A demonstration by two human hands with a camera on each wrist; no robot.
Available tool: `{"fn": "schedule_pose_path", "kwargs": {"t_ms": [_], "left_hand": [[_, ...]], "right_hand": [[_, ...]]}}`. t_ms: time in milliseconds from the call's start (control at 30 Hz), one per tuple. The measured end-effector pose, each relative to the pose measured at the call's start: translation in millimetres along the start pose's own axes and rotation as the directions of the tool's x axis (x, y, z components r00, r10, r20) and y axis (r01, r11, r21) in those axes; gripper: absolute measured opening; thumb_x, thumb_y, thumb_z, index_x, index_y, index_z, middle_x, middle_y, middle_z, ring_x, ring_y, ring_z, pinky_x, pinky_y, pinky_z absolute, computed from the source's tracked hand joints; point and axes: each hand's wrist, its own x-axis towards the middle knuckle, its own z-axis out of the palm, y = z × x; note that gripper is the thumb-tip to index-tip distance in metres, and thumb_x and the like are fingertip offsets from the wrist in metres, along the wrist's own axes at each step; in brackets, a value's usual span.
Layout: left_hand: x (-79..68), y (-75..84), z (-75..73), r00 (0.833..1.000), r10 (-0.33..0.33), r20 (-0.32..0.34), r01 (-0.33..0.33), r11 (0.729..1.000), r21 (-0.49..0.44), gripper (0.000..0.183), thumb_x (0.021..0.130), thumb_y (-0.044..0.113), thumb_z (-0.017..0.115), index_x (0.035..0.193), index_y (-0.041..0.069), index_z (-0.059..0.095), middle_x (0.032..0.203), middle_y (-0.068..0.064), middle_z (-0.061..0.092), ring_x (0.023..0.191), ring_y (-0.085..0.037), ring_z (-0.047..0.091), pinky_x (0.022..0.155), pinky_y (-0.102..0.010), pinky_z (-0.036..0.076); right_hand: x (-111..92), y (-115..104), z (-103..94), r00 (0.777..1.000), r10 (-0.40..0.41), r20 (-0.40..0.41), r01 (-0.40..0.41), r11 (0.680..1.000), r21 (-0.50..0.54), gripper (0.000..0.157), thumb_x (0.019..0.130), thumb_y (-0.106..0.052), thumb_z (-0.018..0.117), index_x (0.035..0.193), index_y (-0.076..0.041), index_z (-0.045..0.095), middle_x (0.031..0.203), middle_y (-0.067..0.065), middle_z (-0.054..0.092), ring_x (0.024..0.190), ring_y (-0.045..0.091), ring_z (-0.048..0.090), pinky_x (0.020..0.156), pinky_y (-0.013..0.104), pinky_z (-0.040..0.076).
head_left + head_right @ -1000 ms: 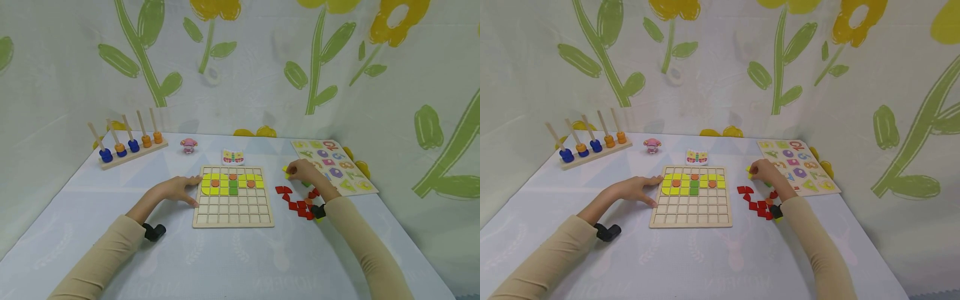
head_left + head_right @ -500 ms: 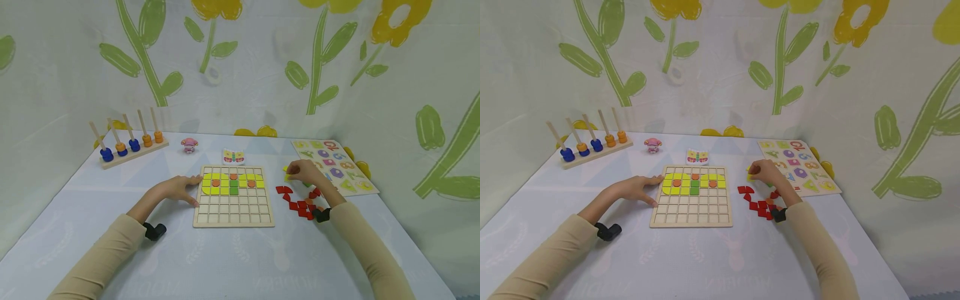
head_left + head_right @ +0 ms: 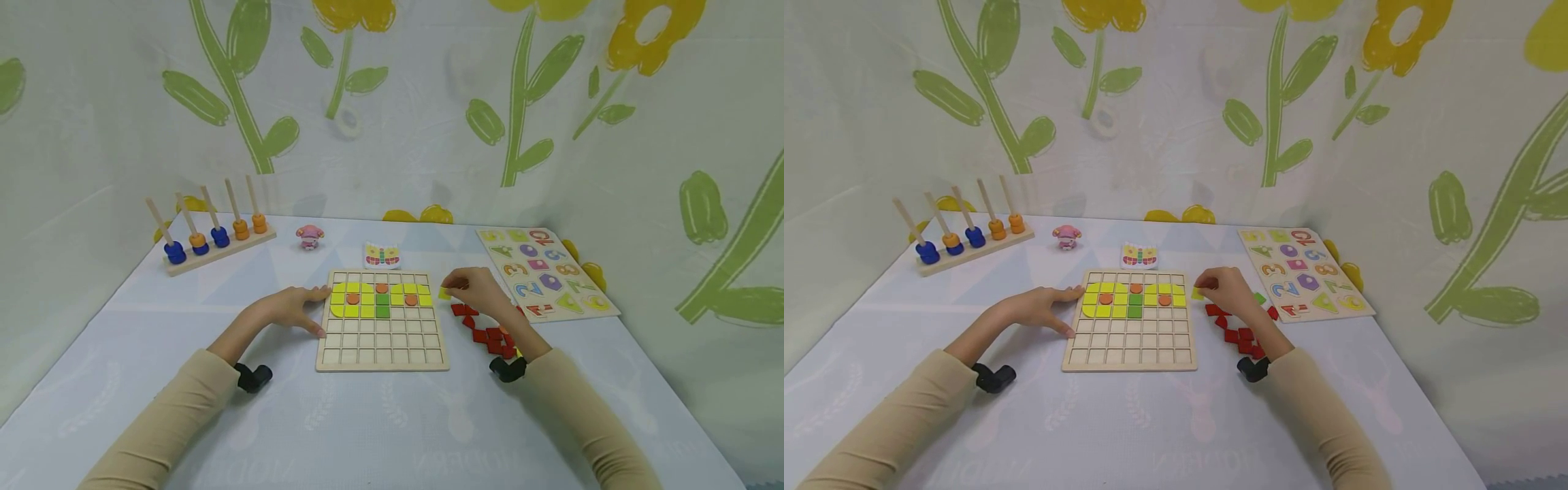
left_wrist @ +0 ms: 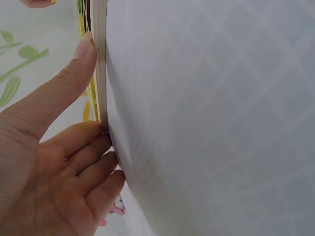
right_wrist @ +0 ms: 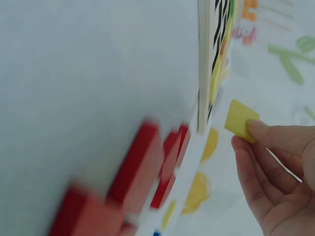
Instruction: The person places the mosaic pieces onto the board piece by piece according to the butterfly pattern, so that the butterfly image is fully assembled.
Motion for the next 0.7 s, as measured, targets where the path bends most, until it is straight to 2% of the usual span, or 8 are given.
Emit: {"fn": "schedule_pose_path", "kwargs": {"t_ms": [433, 700], "left_hand": [[0.8, 0.1, 0.6, 1.0, -0.005, 0.002, 0.005, 1.0, 0.007, 0.101, 0.074, 0.049, 0.079, 0.152, 0.013, 0.027, 0.155, -0.02, 0.022, 0.142, -0.042, 0.019, 0.11, -0.061, 0.022], [0.5, 0.1, 0.6, 1.0, -0.005, -0.001, 0.005, 1.0, 0.001, 0.1, 0.074, 0.048, 0.079, 0.152, 0.013, 0.028, 0.155, -0.02, 0.023, 0.142, -0.043, 0.019, 0.109, -0.061, 0.022]], "right_hand": [[13, -28, 31.3, 0.988, -0.018, 0.152, 0.004, 0.996, 0.095, 0.01, 0.088, -0.005, 0.07, 0.097, -0.007, 0.074, 0.093, 0.0, 0.071, 0.078, 0.013, 0.063, 0.075, 0.025, 0.054], [22, -44, 42.0, 0.959, -0.149, 0.241, 0.129, 0.987, 0.1, 0.009, 0.088, -0.001, 0.067, 0.095, -0.004, 0.073, 0.091, 0.005, 0.072, 0.078, 0.011, 0.065, 0.074, 0.022, 0.054]]}}
